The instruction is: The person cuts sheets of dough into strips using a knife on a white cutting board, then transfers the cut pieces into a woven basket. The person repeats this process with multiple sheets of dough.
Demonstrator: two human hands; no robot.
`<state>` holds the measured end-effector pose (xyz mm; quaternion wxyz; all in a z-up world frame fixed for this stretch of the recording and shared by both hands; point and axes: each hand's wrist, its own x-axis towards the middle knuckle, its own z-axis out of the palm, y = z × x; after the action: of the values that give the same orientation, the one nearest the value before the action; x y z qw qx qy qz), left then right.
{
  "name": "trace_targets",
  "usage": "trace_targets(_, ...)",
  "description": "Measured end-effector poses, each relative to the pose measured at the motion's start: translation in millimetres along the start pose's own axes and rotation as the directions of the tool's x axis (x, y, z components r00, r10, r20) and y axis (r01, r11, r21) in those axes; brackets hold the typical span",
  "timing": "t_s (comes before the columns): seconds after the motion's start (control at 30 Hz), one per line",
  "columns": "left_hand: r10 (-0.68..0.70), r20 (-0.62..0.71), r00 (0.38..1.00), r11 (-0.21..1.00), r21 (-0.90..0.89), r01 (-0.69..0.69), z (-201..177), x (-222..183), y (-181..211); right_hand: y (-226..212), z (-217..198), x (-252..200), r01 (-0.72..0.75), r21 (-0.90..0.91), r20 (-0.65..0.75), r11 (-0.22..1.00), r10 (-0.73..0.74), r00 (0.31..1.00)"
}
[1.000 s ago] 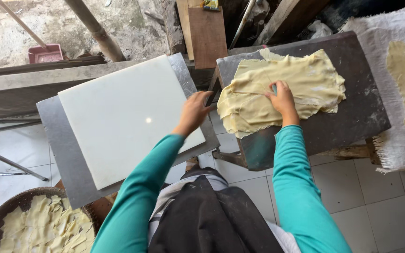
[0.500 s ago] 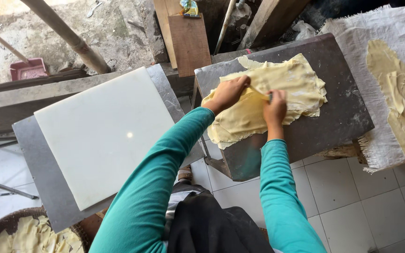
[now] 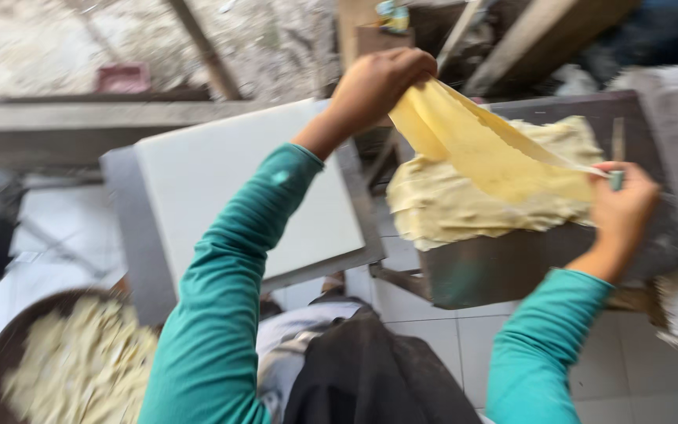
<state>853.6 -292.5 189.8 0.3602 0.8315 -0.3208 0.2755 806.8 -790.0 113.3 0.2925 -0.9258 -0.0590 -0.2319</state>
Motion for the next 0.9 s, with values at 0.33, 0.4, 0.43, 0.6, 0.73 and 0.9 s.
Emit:
trace_targets(0.33,-0.301,-0.191,0.934,0.879,0.323,0.35,-240,-239,-89,-251,156,26,0.106,0.386,0.404,0.916,-0.271,0.873)
trace_targets(0.4,-0.384,-0.263,0.885,0.851,0.27,0.45,-264,-273,-107,-290,202,19,0.191,0.358,0.327,0.914,-0.314,0.891)
trace_targets(0.43,-0.381,-0.301,0.874,0.835,0.295,0.465,-272,-289,-114,-305,220,14,0.196,0.356,0.308,0.914,-0.312,0.899)
trace_targets(0.6,-0.381,-0.397,0.835,0.765,0.373,0.526,-286,-358,-137,-337,287,-6,0.442,0.258,0.119,0.859,-0.482,0.868)
trace_targets(0.73,-0.414,-0.287,0.864,0.679,0.534,0.503,-246,-445,-105,-305,313,-61,0.516,0.171,0.172,0.839,-0.541,0.823)
trace_targets(0.9,-0.574,-0.105,0.812,0.652,0.542,0.53,-168,-545,-27,-258,317,-152,0.308,0.072,0.558,0.949,-0.294,0.776)
